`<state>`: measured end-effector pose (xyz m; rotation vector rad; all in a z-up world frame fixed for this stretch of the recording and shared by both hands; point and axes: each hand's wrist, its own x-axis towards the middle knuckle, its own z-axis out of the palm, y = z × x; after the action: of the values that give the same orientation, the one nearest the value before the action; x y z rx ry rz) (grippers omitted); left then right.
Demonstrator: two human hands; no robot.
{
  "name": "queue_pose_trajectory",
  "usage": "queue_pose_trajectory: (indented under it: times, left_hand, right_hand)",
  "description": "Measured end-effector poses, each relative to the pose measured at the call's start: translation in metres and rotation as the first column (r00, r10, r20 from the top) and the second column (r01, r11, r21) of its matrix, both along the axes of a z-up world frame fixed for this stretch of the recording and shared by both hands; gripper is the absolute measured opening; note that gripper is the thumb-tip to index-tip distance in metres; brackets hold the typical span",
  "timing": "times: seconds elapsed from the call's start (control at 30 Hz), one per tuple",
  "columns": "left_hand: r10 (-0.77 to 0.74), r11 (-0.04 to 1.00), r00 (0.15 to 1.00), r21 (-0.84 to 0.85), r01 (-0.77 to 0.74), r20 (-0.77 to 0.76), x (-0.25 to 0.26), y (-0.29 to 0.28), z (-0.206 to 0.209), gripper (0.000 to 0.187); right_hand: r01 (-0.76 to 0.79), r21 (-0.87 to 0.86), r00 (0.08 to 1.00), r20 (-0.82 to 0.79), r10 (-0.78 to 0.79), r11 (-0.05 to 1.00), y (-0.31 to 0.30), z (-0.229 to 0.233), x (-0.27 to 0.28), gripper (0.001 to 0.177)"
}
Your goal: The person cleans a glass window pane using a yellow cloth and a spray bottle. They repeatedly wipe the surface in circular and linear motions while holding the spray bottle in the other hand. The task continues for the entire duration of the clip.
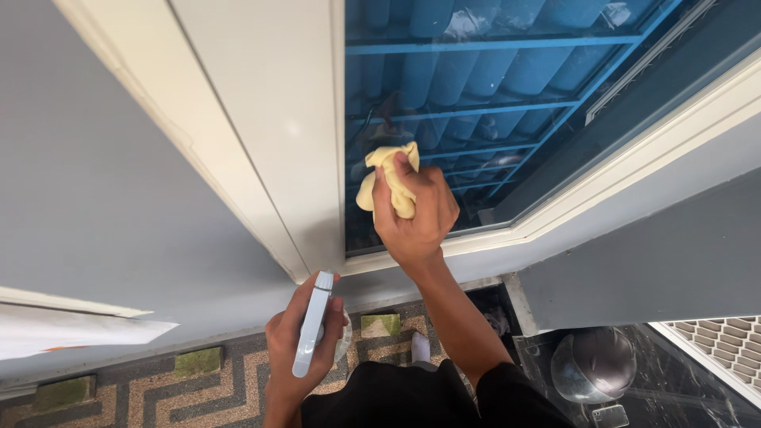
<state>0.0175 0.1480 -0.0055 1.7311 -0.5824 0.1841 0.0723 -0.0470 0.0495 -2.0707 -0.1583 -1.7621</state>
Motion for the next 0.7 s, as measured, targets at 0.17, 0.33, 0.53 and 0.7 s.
queue_pose_trajectory:
  times: [0.17,0.33,0.53,0.7]
  left_hand:
    - [-0.027,0.998,0.999,0.049,0.028,-0.026,0.001,-0.017,0.005,0.033]
    - [-0.055,0.997,0.998,0.059,0.056,-0.021,0.003,-0.039,0.008,0.032]
    - [-0.064,0.996,0.997,0.058,0.066,-0.03,0.002,-0.068,0.009,0.03]
    - [-0.081,0.996,0.996,0.045,0.082,-0.022,-0.003,-0.101,0.01,0.028]
  right_hand:
    - [0.014,-0.041,1.0,-0.01,-0.015,0.999,-0.022,-0.015,-0.007,0.039]
    - [0.068,-0.048,0.997,-0.03,-0.069,0.997,-0.056,-0.033,-0.015,0.041]
    - [0.094,-0.039,0.995,-0.038,-0.095,0.995,-0.09,-0.044,-0.025,0.039]
    - [0.105,-0.047,0.993,-0.052,-0.107,0.993,-0.122,-0.046,-0.035,0.038]
